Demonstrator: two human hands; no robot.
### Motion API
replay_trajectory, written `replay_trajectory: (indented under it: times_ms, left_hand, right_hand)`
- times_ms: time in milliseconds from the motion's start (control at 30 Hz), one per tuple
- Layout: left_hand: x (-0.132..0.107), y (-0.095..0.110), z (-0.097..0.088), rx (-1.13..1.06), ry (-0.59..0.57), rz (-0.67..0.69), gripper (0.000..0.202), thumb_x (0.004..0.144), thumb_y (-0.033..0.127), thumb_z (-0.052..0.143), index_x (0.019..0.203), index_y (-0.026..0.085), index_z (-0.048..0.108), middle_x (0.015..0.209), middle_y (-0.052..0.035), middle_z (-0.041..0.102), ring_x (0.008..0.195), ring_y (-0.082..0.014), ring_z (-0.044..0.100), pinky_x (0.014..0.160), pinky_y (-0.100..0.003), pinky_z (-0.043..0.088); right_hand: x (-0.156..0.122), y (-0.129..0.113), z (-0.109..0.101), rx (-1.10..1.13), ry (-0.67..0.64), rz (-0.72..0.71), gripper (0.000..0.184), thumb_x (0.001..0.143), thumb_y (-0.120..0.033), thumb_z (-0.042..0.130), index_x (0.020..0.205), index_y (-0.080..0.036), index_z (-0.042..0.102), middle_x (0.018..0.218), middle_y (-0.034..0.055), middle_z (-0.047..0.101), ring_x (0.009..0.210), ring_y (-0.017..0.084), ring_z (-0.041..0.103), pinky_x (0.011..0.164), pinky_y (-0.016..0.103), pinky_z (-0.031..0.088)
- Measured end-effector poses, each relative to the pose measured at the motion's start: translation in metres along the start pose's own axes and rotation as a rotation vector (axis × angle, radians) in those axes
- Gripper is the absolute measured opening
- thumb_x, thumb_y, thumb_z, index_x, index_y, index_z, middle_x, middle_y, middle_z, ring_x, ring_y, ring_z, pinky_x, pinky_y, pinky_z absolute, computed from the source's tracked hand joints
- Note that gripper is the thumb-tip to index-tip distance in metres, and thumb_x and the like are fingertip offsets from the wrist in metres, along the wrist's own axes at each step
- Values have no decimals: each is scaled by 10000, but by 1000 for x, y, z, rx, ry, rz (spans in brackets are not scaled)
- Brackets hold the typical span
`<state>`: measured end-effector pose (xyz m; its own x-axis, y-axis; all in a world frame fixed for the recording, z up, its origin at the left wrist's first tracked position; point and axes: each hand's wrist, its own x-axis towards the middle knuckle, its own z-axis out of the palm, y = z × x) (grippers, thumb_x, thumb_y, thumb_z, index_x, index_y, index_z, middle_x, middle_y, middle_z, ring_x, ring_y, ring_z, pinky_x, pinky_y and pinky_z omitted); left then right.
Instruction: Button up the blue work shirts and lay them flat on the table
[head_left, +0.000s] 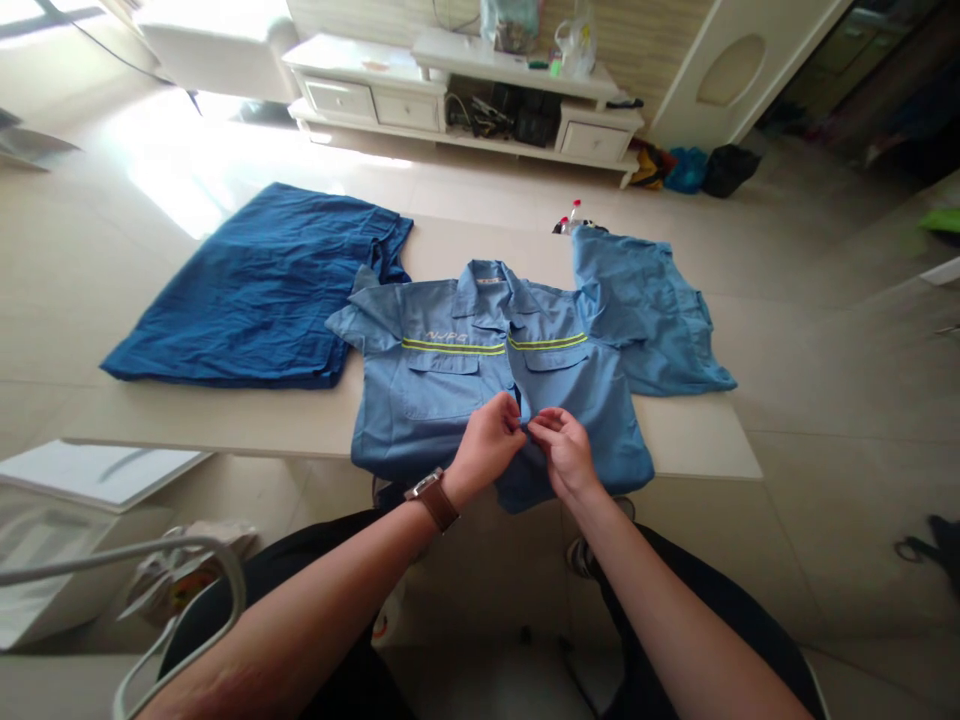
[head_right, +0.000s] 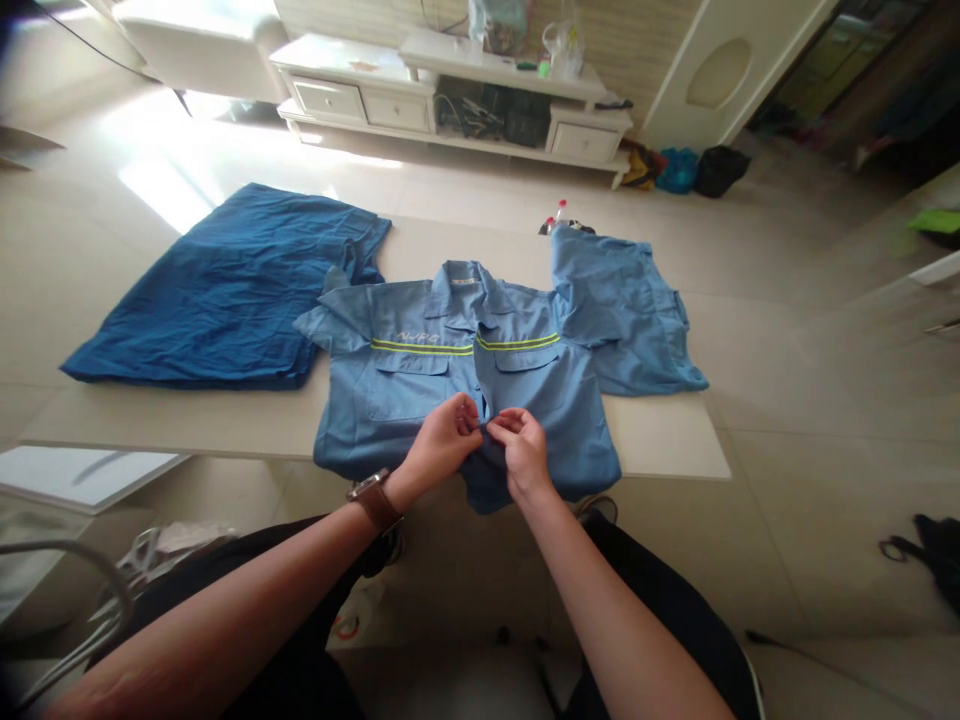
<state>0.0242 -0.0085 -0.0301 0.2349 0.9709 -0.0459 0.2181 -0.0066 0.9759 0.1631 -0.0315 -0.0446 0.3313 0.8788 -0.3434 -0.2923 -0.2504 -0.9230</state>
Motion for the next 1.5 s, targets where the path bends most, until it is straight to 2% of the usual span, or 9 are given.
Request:
replay_trajectory:
  times_ms: [100, 300, 367, 500, 600, 733, 833, 1100, 1500]
  left_hand:
    - [-2, 2, -2, 154, -22, 42, 280, 671, 15, 587, 890, 189, 574, 767, 47, 603, 664, -101, 529, 628, -218, 367]
    - [-8, 4, -8, 274, -175, 76, 242, 656, 2, 606, 797, 192, 552, 724, 41, 609, 667, -124, 553, 627, -235, 362]
    - [-11, 4, -10, 302, -252, 86, 248, 653, -5, 607, 797, 193, 568, 733, 33, 633, 681, -134, 577, 624, -239, 366]
    - [-12, -3, -16, 384, -386, 6, 234, 715, 15, 641, 869, 191, 636, 758, 8, 684, 718, -163, 636, 639, -247, 403]
    - [-4, -12, -21, 492, -316, -48, 168, 842, 122, 665, 998, 184, 677, 816, -28, 715, 780, -198, 671, 712, -276, 465]
    - [11, -25, -18, 619, -161, -4, 308, 924, 180, 643, 1232, 162, 639, 1089, -100, 711, 1000, -230, 685, 901, -311, 505]
    - [17, -30, -9, 682, -158, -29, 297, 967, 243, 611, 1256, 175, 624, 1195, -116, 656, 1003, -232, 687, 874, -314, 516]
    - [27, -23, -1, 766, -151, -47, 117, 992, 192, 537, 1083, 203, 610, 1133, -77, 689, 1024, -223, 677, 861, -301, 489]
    - [17, 3, -5, 696, -78, 82, 174, 954, 122, 522, 1047, 171, 660, 974, -98, 737, 932, -246, 683, 827, -333, 486]
  right_hand:
    - [5, -3, -5, -37, -45, 125, 434, 482, -318, 852, 804, -230, 575, 689, -33, 653, 661, 163, 619, 639, 282, 505]
    - [17, -5, -10, -455, -33, -117, 482, 607, -556, 820, 880, -209, 630, 830, 27, 686, 775, 213, 660, 689, 333, 535]
    - [23, 2, -10, -552, -13, -168, 492, 584, -529, 816, 905, -205, 632, 839, 43, 700, 770, 224, 667, 722, 353, 535]
    - [29, 17, -11, -652, -98, -212, 292, 667, -455, 665, 826, -212, 637, 774, 63, 715, 740, 239, 675, 726, 358, 512]
    - [29, 21, -11, -694, -74, -267, 252, 702, -422, 592, 812, -205, 657, 773, 73, 722, 732, 242, 671, 725, 357, 496]
    - [27, 21, -12, -689, -52, -291, 315, 739, -462, 599, 864, -185, 683, 780, 80, 726, 719, 241, 663, 703, 348, 487]
    - [26, 20, -11, -691, -53, -308, 330, 760, -469, 605, 884, -177, 697, 758, 72, 720, 691, 227, 646, 677, 334, 477]
    - [20, 8, -7, -756, -54, -329, 313, 773, -437, 603, 881, -165, 716, 661, 36, 661, 616, 200, 591, 634, 320, 440]
    - [-2, -12, 3, -824, -122, -452, 267, 825, -395, 603, 938, -202, 749, 691, 43, 692, 637, 218, 613, 674, 333, 486]
